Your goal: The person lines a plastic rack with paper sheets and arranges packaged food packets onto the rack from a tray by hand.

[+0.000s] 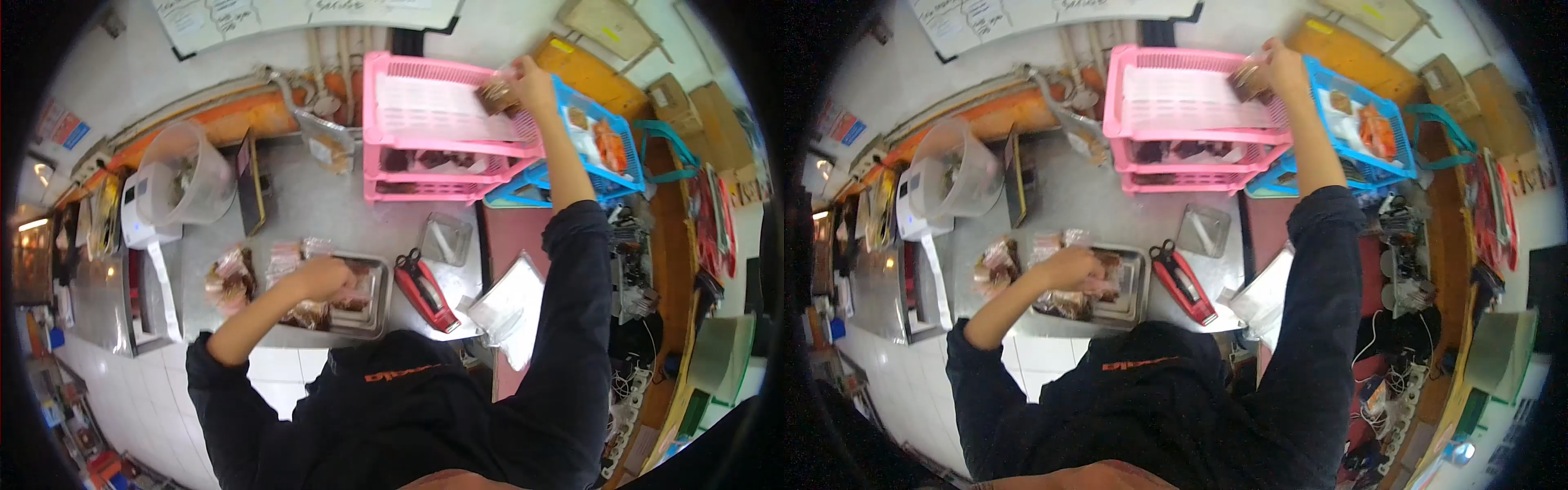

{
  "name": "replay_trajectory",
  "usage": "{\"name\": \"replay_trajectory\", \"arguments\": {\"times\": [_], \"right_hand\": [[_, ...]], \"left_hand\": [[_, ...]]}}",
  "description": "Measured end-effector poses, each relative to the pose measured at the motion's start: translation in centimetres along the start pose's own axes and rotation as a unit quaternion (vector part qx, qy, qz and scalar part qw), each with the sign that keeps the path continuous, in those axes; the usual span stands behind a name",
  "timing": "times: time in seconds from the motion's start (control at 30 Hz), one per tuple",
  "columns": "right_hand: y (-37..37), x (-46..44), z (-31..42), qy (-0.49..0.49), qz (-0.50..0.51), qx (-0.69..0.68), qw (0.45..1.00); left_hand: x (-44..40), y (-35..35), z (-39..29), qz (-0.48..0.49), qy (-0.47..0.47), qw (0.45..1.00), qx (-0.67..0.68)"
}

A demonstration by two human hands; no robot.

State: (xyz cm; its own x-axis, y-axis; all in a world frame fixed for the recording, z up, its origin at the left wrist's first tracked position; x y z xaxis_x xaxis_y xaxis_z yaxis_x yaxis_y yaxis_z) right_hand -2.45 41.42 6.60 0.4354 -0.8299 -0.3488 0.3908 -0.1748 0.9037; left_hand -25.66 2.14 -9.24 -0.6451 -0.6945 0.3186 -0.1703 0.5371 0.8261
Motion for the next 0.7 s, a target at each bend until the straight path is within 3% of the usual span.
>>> {"name": "replay_trajectory", "arguments": {"times": [0.07,0.2,0.27,0.3,0.37,0.43,0.47,0.5,0.57,0.6,0.7], "right_hand": [[0.3,0.3,0.7,-0.012,-0.024,0.061,0.998],[1.0,1.8,3.5,0.063,-0.075,0.181,0.979],[1.3,2.9,4.6,0.101,-0.161,0.225,0.956],[1.7,3.8,5.9,0.103,-0.157,0.221,0.957],[4.0,7.9,11.0,0.152,-0.267,0.17,0.936],[2.5,12.9,14.1,0.166,-0.162,-0.116,0.966],[1.0,16.7,16.9,0.133,-0.026,-0.294,0.946],[-1.8,21.0,18.7,0.077,0.109,-0.341,0.931],[-9.1,28.8,22.0,0.03,0.384,-0.331,0.861],[-13.7,32.8,22.3,0.048,0.433,-0.33,0.837],[-22.0,40.4,23.1,0.024,0.499,-0.226,0.836]], "left_hand": [[-0.7,-0.7,0.1,0.207,0.085,0.965,0.134],[-2.1,-8.4,3.9,0.176,0.091,0.963,0.185],[-2.0,-11.9,5.6,0.094,0.119,0.979,0.137],[-1.8,-13.1,5.9,0.084,0.141,0.978,0.131],[-1.2,-15.3,6.3,0.065,0.156,0.981,0.098],[-0.4,-15.9,6.4,0.045,0.173,0.981,0.068],[0.2,-15.4,6.4,0.032,0.162,0.981,0.102],[0.7,-15.0,6.3,0.02,0.15,0.979,0.135],[1.5,-14.2,6.2,0.037,0.154,0.973,0.167],[1.7,-14.1,6.4,0.052,0.154,0.967,0.197],[1.5,-15.7,8.2,0.041,0.129,0.949,0.283]]}}
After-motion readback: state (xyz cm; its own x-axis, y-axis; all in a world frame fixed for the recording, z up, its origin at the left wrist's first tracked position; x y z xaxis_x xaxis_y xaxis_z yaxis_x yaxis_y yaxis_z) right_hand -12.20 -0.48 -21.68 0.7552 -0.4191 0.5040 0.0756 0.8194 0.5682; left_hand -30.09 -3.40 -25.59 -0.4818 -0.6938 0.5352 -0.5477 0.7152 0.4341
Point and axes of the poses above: each hand's wrist, its own x-axis away from the middle knuckle, its own y-axis out of the back of the hand, z = x × y, the point moved 5 cm from there along -x, towards the middle knuckle, and after that the axes turned 6 degrees about z, right-handed, at the moved point
